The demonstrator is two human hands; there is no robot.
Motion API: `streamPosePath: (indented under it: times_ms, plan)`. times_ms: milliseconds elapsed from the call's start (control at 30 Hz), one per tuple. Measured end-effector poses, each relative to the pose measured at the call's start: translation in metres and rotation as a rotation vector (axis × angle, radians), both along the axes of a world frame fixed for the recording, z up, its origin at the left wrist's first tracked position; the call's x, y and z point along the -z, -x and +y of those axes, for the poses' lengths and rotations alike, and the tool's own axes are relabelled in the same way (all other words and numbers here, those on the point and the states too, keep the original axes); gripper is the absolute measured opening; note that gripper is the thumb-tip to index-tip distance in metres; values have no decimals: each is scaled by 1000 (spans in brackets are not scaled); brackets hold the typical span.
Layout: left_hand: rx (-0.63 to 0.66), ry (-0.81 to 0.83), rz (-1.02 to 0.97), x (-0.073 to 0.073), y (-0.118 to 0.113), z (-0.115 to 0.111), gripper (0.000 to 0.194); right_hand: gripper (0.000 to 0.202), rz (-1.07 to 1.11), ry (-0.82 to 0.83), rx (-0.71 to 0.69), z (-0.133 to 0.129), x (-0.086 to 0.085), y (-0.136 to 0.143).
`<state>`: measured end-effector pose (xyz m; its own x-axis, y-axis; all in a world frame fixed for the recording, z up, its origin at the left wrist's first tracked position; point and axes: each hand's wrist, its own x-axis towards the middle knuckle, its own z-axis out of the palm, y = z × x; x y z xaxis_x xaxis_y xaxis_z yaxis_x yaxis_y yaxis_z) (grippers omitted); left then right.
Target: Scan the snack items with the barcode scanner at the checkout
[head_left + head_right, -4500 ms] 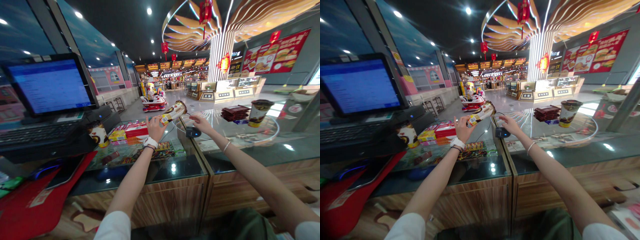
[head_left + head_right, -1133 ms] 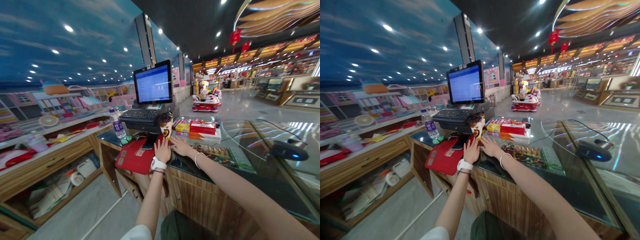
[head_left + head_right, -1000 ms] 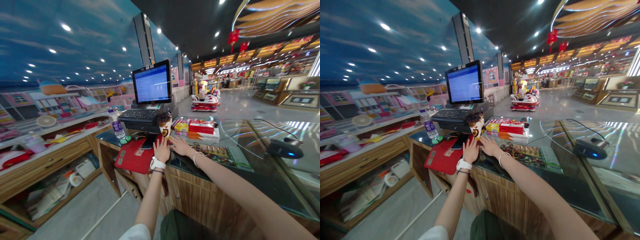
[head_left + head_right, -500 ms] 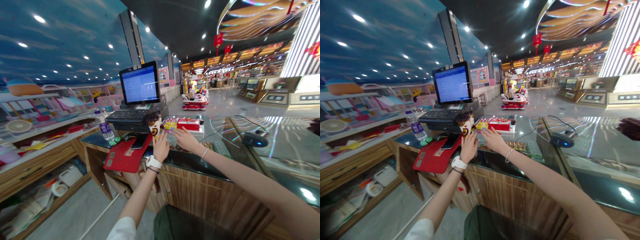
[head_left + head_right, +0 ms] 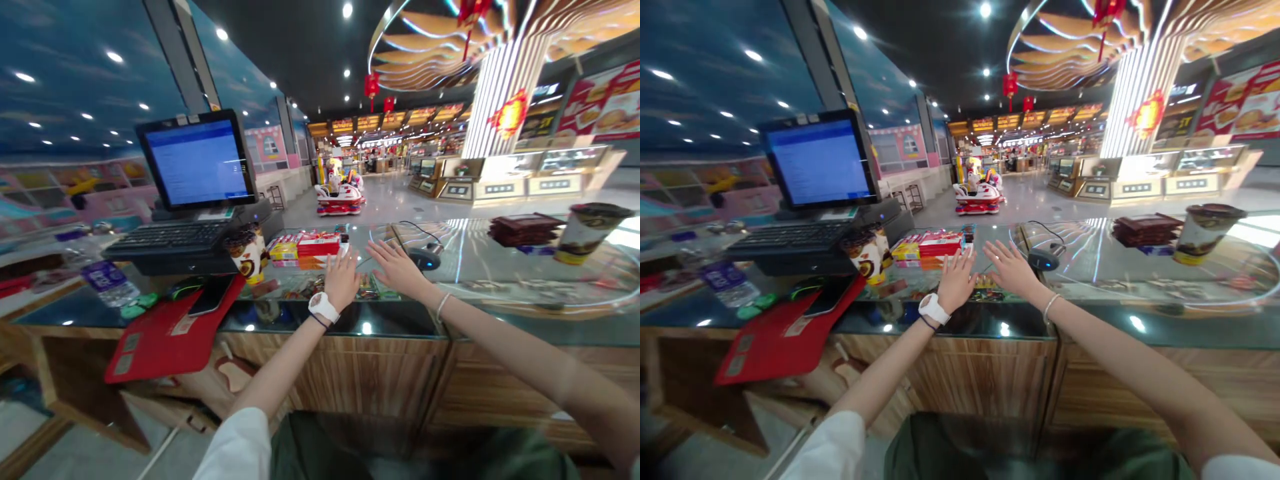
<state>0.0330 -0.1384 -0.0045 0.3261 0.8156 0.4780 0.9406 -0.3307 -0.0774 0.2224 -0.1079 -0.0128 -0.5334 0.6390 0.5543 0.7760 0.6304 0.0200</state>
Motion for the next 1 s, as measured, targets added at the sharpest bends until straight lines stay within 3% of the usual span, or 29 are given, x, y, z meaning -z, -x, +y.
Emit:
streamPosePath:
  times_ms: [367,633,1000]
  plan:
    - [346,-34,62,-11,-119,15,54,60,62,-104,338,-25,10,-133]
    - [595,-99,146,-4,-214,26,54,61,232,-176,486,-30,24,-230]
    - [703,-74,133,11,-342,51,59,45,585,-277,698,-25,44,-354]
